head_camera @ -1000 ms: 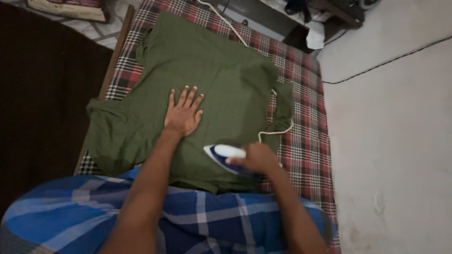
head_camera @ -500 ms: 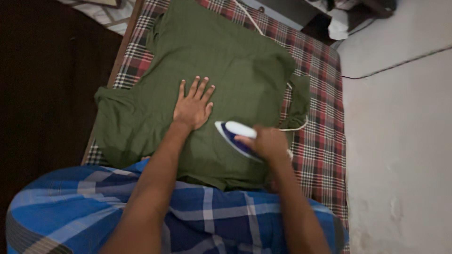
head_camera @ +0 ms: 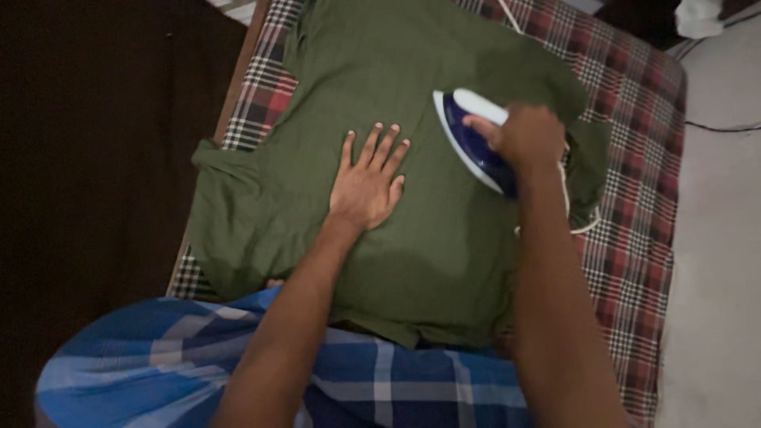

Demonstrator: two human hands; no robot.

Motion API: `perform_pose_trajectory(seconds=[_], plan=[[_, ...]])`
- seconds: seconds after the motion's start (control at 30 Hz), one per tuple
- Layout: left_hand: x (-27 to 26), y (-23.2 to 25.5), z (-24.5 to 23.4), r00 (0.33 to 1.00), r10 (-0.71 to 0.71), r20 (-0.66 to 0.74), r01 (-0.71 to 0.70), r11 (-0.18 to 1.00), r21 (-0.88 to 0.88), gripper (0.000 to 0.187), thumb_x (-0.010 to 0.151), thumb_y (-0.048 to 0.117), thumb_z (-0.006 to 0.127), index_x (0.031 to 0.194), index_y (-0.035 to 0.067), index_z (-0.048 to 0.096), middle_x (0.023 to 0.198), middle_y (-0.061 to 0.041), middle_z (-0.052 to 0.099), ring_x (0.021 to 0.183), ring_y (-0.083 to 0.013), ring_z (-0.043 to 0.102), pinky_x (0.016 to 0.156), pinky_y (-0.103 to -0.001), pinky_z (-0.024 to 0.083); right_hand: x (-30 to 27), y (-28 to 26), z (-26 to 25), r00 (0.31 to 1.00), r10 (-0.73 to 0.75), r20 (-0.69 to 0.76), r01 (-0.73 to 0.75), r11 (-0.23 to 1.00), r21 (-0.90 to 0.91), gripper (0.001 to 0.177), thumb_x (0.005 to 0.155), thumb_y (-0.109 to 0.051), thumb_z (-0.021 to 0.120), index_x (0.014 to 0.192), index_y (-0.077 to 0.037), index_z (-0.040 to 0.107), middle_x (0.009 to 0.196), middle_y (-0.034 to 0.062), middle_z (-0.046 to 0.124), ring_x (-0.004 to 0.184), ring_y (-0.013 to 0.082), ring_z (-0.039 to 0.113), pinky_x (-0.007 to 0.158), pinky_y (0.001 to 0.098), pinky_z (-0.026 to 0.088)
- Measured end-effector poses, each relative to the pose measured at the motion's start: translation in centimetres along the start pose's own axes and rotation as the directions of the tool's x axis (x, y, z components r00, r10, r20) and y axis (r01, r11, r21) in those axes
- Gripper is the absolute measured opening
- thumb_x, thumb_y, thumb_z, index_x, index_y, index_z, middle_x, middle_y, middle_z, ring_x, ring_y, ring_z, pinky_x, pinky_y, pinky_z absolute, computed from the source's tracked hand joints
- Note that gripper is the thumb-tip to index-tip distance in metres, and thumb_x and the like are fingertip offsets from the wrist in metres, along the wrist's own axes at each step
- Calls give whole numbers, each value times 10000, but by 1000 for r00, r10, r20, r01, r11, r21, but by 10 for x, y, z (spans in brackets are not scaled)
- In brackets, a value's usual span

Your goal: The person irons a green long-sleeved shirt laid out on a plaid-covered surface. They smooth the fabric with one hand while moving the iron with the other, then fold the shirt in half after ironing.

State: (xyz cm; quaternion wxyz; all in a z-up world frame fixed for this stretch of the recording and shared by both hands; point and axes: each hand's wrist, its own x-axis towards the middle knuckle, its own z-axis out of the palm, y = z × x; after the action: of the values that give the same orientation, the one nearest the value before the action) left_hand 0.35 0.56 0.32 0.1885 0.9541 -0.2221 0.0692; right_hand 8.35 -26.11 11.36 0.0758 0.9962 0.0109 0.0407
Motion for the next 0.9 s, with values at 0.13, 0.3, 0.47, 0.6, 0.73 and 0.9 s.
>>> perform_pose_trajectory(seconds=[0.13,0.3,0.47,0.6,0.73,0.9], plan=[[-1,-2,4,1000,6,-27,-6,1000,-7,629,1017,422,451,1590,175,369,1688,-65,235,1566,-265,168,1257,-608,105,17,6,10,991,68,114,-75,995,63,944,835,-904,621,893,24,784,768,264,714,743,431,732,699,525,582],[-1,-2,2,999,11,-42,-12,999,-30,626,1008,418,441,1579,171,363,1679,-61,238,1554,-259,174,1255,-600,98,0,3,-1,980,-131,151,102,977,187,831,826,-826,658,906,-11,799,808,266,715,770,447,718,747,529,556],[-1,-1,-1,1000,7,-25,-8,1000,-27,641,994,399,430,1582,157,349,1678,-57,246,1555,-253,174,1245,-599,87,-56,-16,-18,923,-22,384,-90,958,273,772,714,-763,726,875,-11,785,776,239,721,741,407,735,716,511,559],[-3,-3,4,997,16,-70,-16,1000,8,637,999,389,416,1582,137,366,1682,-51,266,1553,-244,192,1247,-593,97,-107,-26,-19,909,-43,414,-75,961,264,825,714,-790,703,819,25,780,759,268,723,728,411,744,725,499,567],[-1,-5,12,1000,8,-27,-7,998,66,639,1000,405,393,1588,158,361,1692,-27,265,1561,-229,187,1246,-590,103,-153,-35,-22,925,-74,372,-16,972,234,855,725,-838,660,801,6,779,775,272,720,751,427,726,730,514,561],[6,-26,8,996,-72,-45,78,985,154,641,1012,470,372,1590,198,335,1694,-9,234,1567,-228,164,1237,-627,50,-193,-50,-35,960,-57,275,0,979,206,807,736,-836,633,797,-42,767,724,233,709,720,416,723,686,527,564]])
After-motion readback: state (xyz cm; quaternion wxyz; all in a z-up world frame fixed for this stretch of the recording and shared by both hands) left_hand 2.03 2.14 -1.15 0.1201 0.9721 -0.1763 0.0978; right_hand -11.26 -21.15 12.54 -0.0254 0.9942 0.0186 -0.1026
